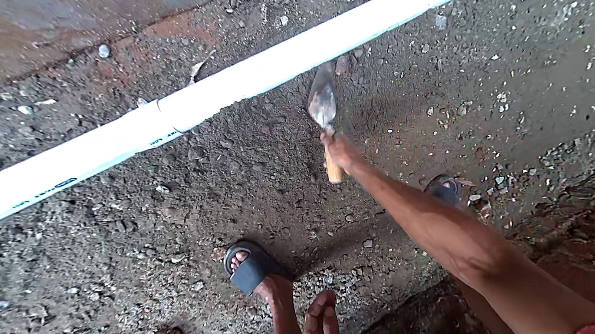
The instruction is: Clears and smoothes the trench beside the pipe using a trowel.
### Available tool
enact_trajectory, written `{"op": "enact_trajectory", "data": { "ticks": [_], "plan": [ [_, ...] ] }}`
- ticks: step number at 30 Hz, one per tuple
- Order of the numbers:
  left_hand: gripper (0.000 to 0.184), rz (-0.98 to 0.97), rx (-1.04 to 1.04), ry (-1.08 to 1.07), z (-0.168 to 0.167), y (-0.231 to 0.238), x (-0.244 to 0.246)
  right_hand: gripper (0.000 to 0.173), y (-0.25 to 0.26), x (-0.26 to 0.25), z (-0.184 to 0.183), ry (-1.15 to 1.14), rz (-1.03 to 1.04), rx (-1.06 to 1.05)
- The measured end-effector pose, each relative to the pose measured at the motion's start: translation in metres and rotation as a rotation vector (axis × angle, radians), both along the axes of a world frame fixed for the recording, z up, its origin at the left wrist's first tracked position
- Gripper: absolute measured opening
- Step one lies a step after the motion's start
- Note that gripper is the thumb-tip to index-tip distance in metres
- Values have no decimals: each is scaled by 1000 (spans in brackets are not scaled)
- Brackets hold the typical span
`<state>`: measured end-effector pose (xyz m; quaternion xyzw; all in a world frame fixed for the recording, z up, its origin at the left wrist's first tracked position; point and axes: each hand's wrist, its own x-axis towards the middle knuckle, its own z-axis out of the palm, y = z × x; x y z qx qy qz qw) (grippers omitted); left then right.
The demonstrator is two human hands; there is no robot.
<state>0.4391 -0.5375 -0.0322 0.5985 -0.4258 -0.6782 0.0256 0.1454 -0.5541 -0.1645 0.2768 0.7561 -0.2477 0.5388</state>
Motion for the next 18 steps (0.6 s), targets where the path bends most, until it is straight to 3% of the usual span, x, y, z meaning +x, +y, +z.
{"op": "enact_trajectory", "data": {
  "ticks": [2,4,8,11,15,18],
  "plan": [
    [30,38,-21,-26,0,-4,1,59,33,35,-44,182,156,-119],
    [30,70,-28,-36,-1,-6,7,57,48,42,-56,233,180,-128],
    [30,128,-3,-5,-1,-7,21,54,69,3,-72,426,-98,1],
    [30,148,21,-16,0,-6,27,55,57,-21,-81,417,-138,-7],
    [28,136,33,-24,4,-3,19,56,20,-1,-73,330,137,40],
    [29,151,17,-19,5,-8,18,59,40,17,-60,393,464,124]
  ]
}}
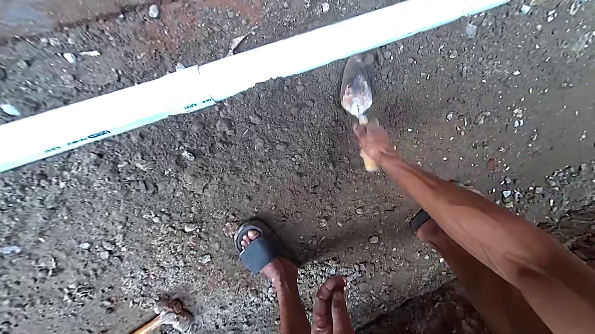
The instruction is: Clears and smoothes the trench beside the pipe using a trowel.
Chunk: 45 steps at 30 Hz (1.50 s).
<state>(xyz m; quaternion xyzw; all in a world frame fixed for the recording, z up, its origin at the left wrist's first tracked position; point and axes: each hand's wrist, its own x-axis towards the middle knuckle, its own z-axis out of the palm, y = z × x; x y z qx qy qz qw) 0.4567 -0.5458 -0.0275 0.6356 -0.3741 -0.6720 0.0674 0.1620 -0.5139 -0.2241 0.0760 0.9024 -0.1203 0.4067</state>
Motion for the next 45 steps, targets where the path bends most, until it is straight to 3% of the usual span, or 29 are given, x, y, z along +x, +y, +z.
{"op": "enact_trajectory", "data": {
  "ticks": [4,8,12,16,22,27,32,35,40,43,45],
  "plan": [
    [29,-23,10,-6,-4,8,1,57,24,20,17,-87,477,67],
    [28,-54,27,-40,-9,20,-4,49,-23,49,3,-87,780,-79],
    [28,-81,-15,-59,-14,24,-8,39,-87,37,-5,-51,807,-123],
    [29,-108,-28,-26,-19,23,-4,41,-42,-37,-2,11,768,39],
    [30,-112,-22,-23,-17,23,-5,56,96,-137,-2,0,609,317],
    [30,-126,-17,-35,-17,24,-10,60,153,-159,-14,-115,364,246],
    [29,-162,0,-31,-14,27,-15,57,195,-123,-12,-44,-206,20],
    [29,-157,2,-11,-26,27,-1,54,189,-88,-4,-14,-283,-79],
    [28,-104,-19,-6,-27,13,-2,54,200,-12,-31,128,-608,-98],
    [28,-71,-26,3,-22,5,1,52,212,39,-39,101,-744,-100],
    [28,-27,-29,7,-17,2,4,50,193,82,-41,41,-826,-133]
  ]
}}
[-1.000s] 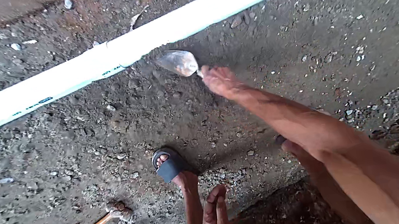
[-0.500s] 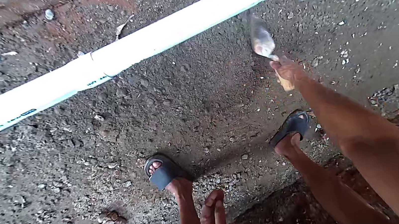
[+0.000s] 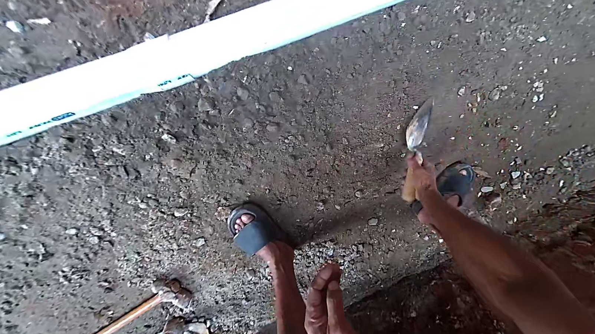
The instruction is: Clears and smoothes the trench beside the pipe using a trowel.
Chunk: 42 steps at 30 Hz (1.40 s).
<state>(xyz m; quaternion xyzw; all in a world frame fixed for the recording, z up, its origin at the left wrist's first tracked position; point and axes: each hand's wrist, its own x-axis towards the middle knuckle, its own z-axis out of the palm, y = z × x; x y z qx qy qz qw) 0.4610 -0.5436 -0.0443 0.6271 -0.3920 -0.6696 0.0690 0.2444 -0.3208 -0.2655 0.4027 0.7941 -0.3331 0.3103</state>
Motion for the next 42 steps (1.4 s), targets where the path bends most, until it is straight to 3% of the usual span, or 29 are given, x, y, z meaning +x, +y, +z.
{"op": "enact_trajectory", "data": {
  "ticks": [3,6,9,11,14,17,19,21,27,32,35,38,40,42],
  "plan": [
    [31,67,-21,-19,12,-4,-1,41,-78,74,1,-64,-135,-163],
    [32,137,-74,-28,11,-17,9,24,-190,133,8,-110,-204,-411],
    [31,236,-123,-27,8,-27,25,21,-280,165,3,-81,-307,-621],
    [31,287,-147,-18,5,-31,36,22,-311,176,-9,-68,-297,-713],
    [31,304,-174,-11,2,-35,46,25,-317,171,-6,-141,-29,-756],
    [30,336,-154,-11,5,-39,48,29,-292,140,5,-71,239,-593],
    [31,348,-124,-9,10,-41,43,29,-280,117,1,-3,181,-436],
    [32,324,-112,-20,15,-40,41,24,-286,108,-8,12,48,-408],
    [30,405,-156,-31,12,-42,46,22,-386,157,-4,-161,36,-710],
    [30,381,-165,-56,14,-47,40,40,-342,123,12,-222,596,-523],
    [30,393,-156,-69,19,-47,38,33,-319,125,2,-162,518,-448],
    [30,406,-161,-48,17,-49,37,30,-354,153,-5,-187,439,-533],
    [30,425,-174,-71,15,-50,40,30,-390,175,-8,-204,498,-528],
    [28,428,-190,-101,15,-50,45,33,-406,179,-6,-233,736,-470]
  ]
}}
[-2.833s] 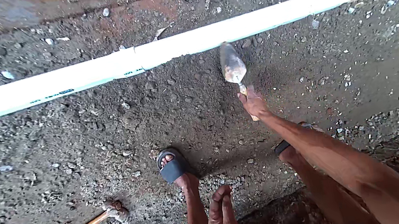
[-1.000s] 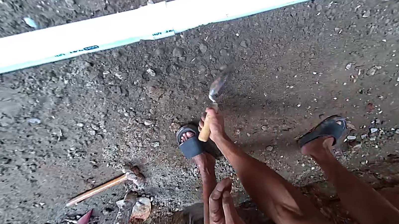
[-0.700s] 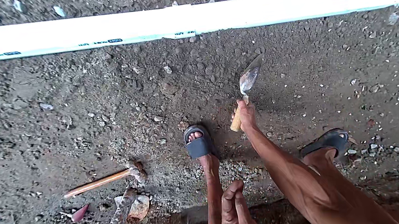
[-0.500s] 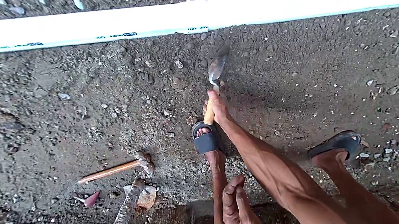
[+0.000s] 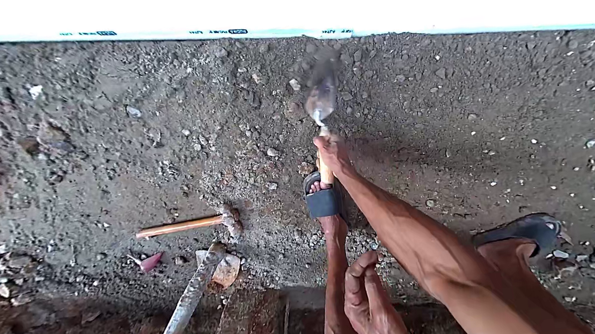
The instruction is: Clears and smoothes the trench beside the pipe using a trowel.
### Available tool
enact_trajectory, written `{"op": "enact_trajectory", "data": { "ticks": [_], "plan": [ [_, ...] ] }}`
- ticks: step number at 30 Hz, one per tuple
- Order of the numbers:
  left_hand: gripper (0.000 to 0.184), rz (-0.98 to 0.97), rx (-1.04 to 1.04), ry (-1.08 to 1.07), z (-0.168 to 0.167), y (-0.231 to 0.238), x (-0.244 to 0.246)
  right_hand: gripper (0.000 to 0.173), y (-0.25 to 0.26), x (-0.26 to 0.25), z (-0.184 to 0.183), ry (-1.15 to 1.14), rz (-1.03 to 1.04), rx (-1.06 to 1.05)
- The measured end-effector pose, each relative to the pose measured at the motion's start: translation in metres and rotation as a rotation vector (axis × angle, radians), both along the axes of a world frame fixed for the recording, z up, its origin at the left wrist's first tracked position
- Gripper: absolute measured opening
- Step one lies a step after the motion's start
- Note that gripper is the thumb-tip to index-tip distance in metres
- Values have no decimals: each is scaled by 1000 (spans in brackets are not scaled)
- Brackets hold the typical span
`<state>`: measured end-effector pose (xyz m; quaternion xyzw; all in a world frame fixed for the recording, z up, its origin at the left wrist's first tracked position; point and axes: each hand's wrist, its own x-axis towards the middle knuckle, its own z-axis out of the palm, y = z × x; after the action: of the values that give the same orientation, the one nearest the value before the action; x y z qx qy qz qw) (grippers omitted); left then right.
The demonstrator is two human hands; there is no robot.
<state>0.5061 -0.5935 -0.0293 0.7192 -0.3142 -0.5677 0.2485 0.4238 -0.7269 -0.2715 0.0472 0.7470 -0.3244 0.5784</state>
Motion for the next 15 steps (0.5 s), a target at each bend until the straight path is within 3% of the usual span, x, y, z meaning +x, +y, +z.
{"op": "enact_trajectory", "data": {
  "ticks": [3,4,9,12,15],
  "plan": [
    [28,3,-2,-4,-1,-1,-5,45,0,-24,11,170,639,22],
    [28,-3,4,-4,1,-2,-5,50,6,-32,12,225,755,44],
    [28,43,24,9,2,-10,-4,49,53,-79,28,398,980,334],
    [28,86,35,32,3,-18,2,54,109,-128,31,441,795,519],
    [29,80,44,65,3,-29,4,58,151,-171,28,465,304,507]
  ]
}}
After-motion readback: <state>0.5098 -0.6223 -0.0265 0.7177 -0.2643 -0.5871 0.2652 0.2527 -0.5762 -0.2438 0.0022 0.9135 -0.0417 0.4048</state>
